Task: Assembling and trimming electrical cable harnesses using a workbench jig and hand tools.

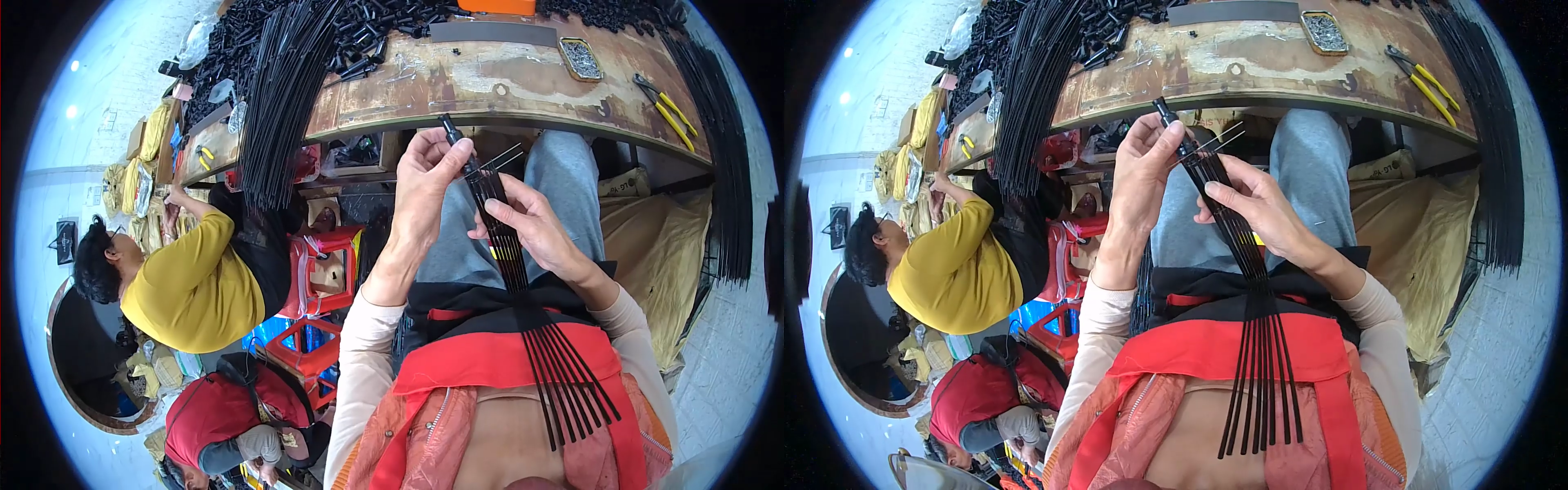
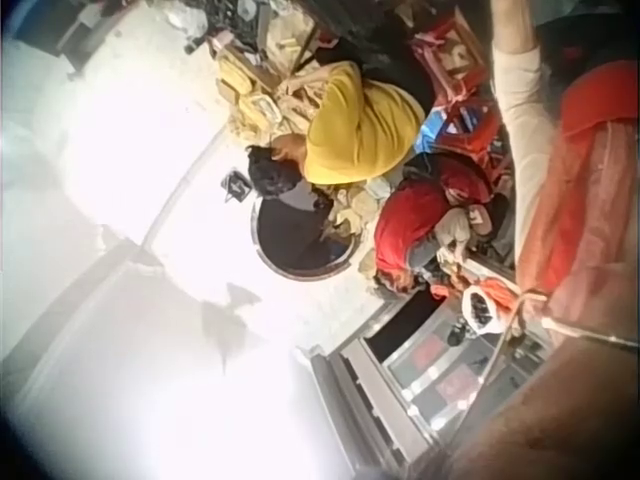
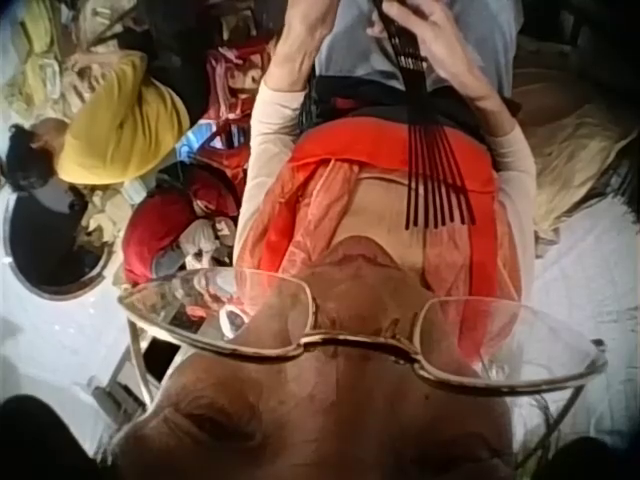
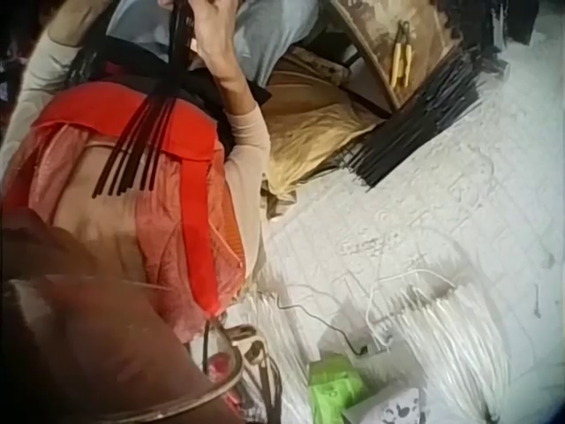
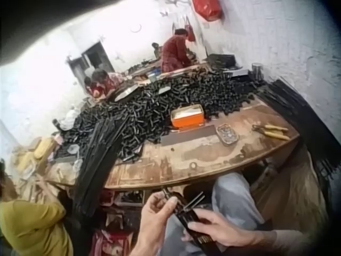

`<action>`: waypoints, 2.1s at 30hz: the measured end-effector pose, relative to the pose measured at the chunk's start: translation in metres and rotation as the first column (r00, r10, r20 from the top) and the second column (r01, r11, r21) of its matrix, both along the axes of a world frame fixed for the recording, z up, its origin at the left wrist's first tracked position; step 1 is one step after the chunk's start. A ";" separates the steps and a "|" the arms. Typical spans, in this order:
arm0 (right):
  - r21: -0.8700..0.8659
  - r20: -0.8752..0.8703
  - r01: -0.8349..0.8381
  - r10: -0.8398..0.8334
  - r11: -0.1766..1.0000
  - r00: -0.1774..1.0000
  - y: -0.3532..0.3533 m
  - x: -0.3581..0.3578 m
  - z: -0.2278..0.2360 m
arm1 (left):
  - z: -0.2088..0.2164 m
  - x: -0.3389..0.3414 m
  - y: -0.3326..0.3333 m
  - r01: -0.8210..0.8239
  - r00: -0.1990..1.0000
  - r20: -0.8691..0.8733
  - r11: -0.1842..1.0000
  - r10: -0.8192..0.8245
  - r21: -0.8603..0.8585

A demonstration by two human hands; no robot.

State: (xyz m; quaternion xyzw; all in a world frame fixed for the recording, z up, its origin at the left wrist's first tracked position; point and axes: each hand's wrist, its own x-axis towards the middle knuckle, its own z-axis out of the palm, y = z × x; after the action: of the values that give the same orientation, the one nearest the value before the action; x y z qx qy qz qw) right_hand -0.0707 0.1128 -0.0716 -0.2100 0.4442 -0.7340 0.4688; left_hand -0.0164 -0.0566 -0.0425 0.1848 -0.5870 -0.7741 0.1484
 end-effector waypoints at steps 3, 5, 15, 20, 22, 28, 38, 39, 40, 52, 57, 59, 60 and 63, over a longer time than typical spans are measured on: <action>0.015 0.020 0.007 -0.008 1.000 1.000 -0.001 0.000 0.001 | 0.005 0.002 -0.001 0.035 0.999 -0.043 0.997 -0.032 0.073; 0.024 0.015 0.005 -0.005 1.000 1.000 0.000 -0.001 0.004 | 0.017 0.001 0.007 0.020 0.999 -0.031 0.989 -0.016 0.148; 0.037 0.005 0.001 -0.001 0.999 1.000 -0.002 -0.002 0.002 | 0.008 -0.002 0.002 -0.136 0.991 0.010 0.990 0.135 0.025; 0.023 0.013 0.009 -0.010 1.000 1.000 -0.003 -0.001 0.000 | 0.006 -0.002 0.000 -0.139 0.990 -0.010 0.990 0.139 -0.024; 0.010 0.024 0.014 -0.014 1.000 1.000 -0.003 -0.002 -0.001 | 0.007 -0.002 -0.001 -0.132 0.991 0.008 0.991 0.132 -0.033; -0.027 0.058 -0.022 0.023 0.999 0.998 -0.002 -0.005 -0.007 | 0.006 0.000 -0.007 -0.019 0.999 0.040 0.996 0.022 -0.082; -0.061 0.094 -0.046 0.051 0.997 0.994 0.001 -0.005 -0.009 | 0.008 0.005 -0.012 0.114 0.992 0.047 0.993 -0.114 0.018; -0.052 0.085 -0.043 0.047 0.998 0.995 0.001 -0.005 -0.008 | 0.007 0.005 -0.011 0.105 0.994 0.042 0.994 -0.105 0.016; -0.051 0.088 -0.043 0.048 0.998 0.995 0.000 -0.005 -0.007 | 0.007 0.005 -0.010 0.103 0.994 0.045 0.994 -0.104 0.017; -0.029 0.058 -0.008 0.009 1.000 0.998 -0.001 -0.005 -0.005 | 0.003 0.025 -0.008 0.158 0.984 -0.099 0.983 -0.148 0.093; -0.038 0.045 -0.014 0.016 0.999 0.999 -0.001 -0.004 -0.007 | 0.009 0.026 0.010 -0.023 0.998 -0.061 0.994 0.017 -0.111; -0.037 0.041 -0.013 0.015 0.999 0.999 -0.001 -0.004 -0.006 | 0.009 0.026 0.013 -0.066 0.998 -0.035 0.985 0.061 -0.158; -0.036 0.040 -0.014 0.015 0.999 0.999 -0.001 -0.004 -0.006 | 0.010 0.026 0.012 -0.064 0.998 -0.034 0.985 0.059 -0.158; -0.025 0.043 -0.019 0.020 1.000 0.999 0.000 -0.004 -0.002 | 0.007 0.024 0.007 -0.063 0.998 -0.022 0.989 0.060 -0.132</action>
State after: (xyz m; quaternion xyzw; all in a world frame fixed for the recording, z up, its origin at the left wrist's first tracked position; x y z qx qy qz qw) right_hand -0.0747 0.1127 -0.0737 -0.2042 0.4228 -0.7391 0.4829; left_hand 0.0077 -0.0493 -0.0352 0.1856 -0.6300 -0.7299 0.1895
